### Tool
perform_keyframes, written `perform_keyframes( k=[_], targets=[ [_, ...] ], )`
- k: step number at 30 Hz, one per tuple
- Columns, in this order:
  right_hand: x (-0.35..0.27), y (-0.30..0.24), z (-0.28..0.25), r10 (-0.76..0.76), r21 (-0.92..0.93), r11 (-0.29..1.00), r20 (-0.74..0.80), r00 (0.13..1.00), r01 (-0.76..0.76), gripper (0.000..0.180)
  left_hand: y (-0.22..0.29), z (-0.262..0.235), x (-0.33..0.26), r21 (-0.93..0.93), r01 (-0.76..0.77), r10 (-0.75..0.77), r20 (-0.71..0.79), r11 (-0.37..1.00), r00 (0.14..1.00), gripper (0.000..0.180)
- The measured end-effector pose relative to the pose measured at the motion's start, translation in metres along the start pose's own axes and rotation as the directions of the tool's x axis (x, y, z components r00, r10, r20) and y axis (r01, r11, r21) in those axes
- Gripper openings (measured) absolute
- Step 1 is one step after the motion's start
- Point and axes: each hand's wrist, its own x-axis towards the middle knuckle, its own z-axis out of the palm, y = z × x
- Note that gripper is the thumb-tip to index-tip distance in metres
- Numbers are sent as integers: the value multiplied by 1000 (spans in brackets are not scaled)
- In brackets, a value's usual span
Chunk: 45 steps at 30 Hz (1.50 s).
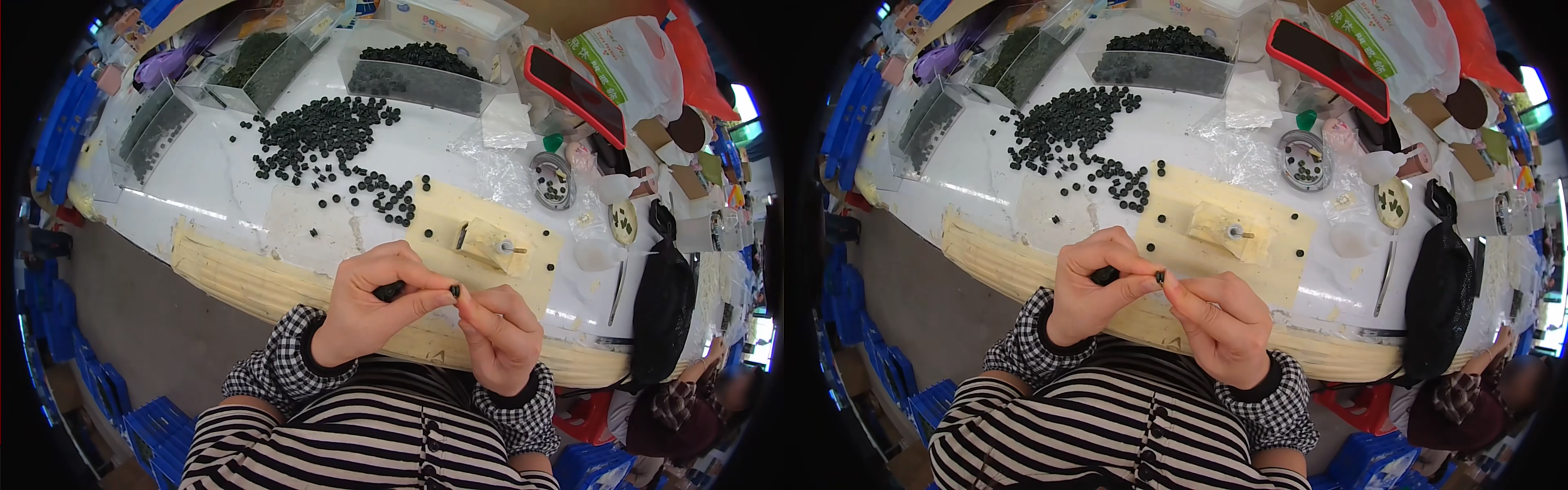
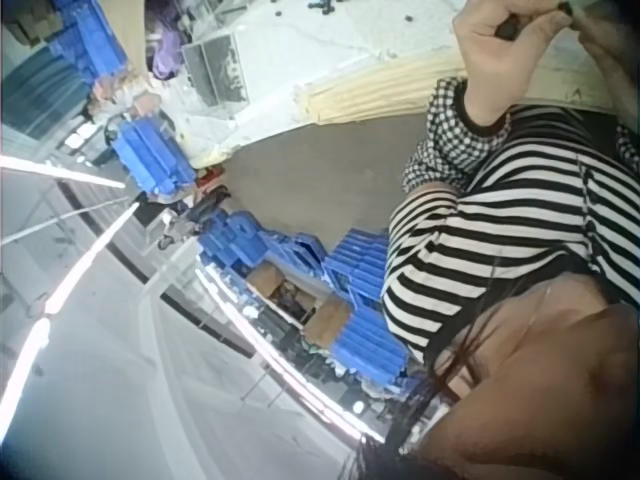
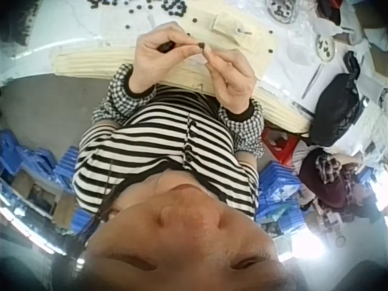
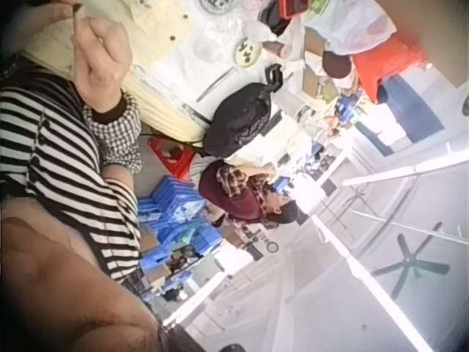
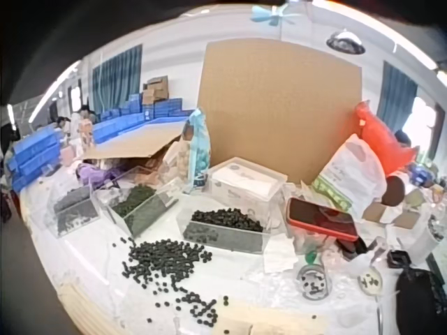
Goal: Assembling small black components into a yellow plastic base at a workstation.
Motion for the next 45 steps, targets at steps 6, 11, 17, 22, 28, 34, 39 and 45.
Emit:
perform_keyframes(
  k=[6, 11, 17, 22, 28, 34, 39, 45],
  targets=[
    [-2, 2, 0, 22, 61, 998, -19, 1000, -21, 39, -3, 0, -1, -65, 43, -42, 25, 997, 999, 14],
    [-2, 2, -1, 5, 13, 1000, -28, 1000, -4, 39, -3, 0, -1, -56, 39, -37, 30, 998, 999, 15],
    [-2, 0, 0, 1, -16, 1000, -31, 1000, -2, 38, -2, 1, -2, -18, 26, -26, 14, 999, 1000, 16],
    [-2, 0, 0, 10, -19, 1000, -23, 1000, -11, 39, -1, 2, -2, -6, -2, 2, -3, 1000, 1000, 18],
    [-2, -1, 0, 51, 30, 998, -1, 999, -50, 38, 3, 2, -1, 79, -36, 37, -18, 996, 999, 19],
    [-2, -1, -1, 70, 54, 996, 16, 997, -70, 37, 3, 1, -3, 109, -34, 35, -12, 993, 999, 21],
    [-2, -1, 0, 76, 68, 995, 9, 997, -76, 37, 3, 1, -2, 110, -34, 35, -6, 993, 999, 21],
    [-3, 0, -1, 65, 66, 996, 6, 998, -65, 37, 1, 0, -1, 50, -6, 6, 6, 999, 1000, 19]
  ],
)
